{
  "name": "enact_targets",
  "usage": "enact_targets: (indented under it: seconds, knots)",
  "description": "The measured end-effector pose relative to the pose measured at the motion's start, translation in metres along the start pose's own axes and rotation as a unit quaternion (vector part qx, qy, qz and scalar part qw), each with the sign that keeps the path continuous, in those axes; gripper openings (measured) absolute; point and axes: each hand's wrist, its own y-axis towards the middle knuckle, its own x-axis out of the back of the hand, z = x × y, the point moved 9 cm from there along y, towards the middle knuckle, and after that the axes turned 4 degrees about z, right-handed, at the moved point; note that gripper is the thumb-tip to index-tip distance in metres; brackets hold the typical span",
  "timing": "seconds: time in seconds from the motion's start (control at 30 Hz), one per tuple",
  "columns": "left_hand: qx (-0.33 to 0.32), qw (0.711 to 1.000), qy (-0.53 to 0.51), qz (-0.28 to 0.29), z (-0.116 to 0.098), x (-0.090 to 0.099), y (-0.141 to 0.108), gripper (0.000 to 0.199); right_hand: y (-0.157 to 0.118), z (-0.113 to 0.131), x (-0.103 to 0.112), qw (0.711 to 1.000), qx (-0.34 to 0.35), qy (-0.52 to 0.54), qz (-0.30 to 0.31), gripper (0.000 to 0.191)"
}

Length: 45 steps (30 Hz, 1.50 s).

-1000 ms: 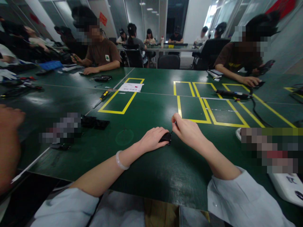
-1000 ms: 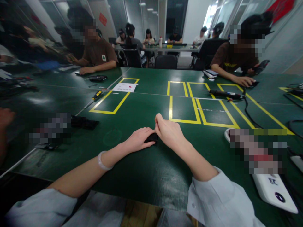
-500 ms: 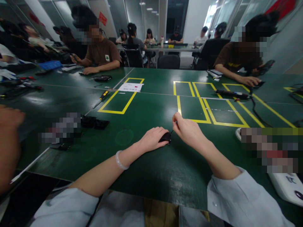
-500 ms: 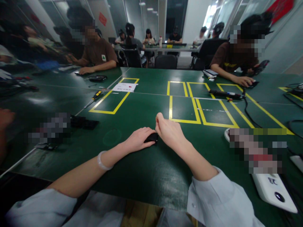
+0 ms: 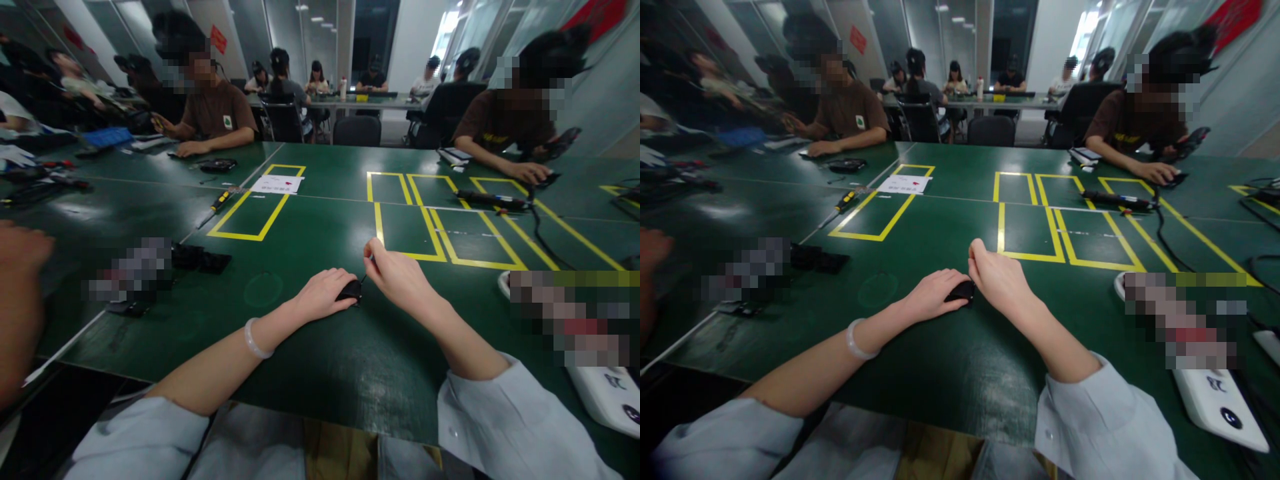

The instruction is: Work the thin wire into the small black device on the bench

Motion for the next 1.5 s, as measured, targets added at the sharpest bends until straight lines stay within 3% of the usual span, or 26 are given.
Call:
enact_targets:
  seconds: [0.57,0.8,1.03,1.5]
  knots:
    - [0.0,1.0,0.005,0.003,0.0008,-0.0015,-0.0003,0.033,-0.0002,-0.0002,-0.0011,0.999,-0.013,-0.018,0.024,0.024]
    - [0.006,1.0,0.004,0.0,0.0023,-0.0018,0.0002,0.034,-0.0022,0.0007,0.0014,1.0,-0.003,0.022,0.007,0.019]
    - [-0.001,1.0,0.0,-0.001,0.0014,-0.0018,0.0002,0.034,0.0002,-0.0025,-0.0004,1.0,-0.023,-0.015,0.013,0.028]
    - [-0.004,1.0,-0.001,0.008,0.0022,-0.0031,0.0004,0.036,-0.0002,-0.0035,-0.0011,1.0,-0.019,0.0,-0.001,0.022]
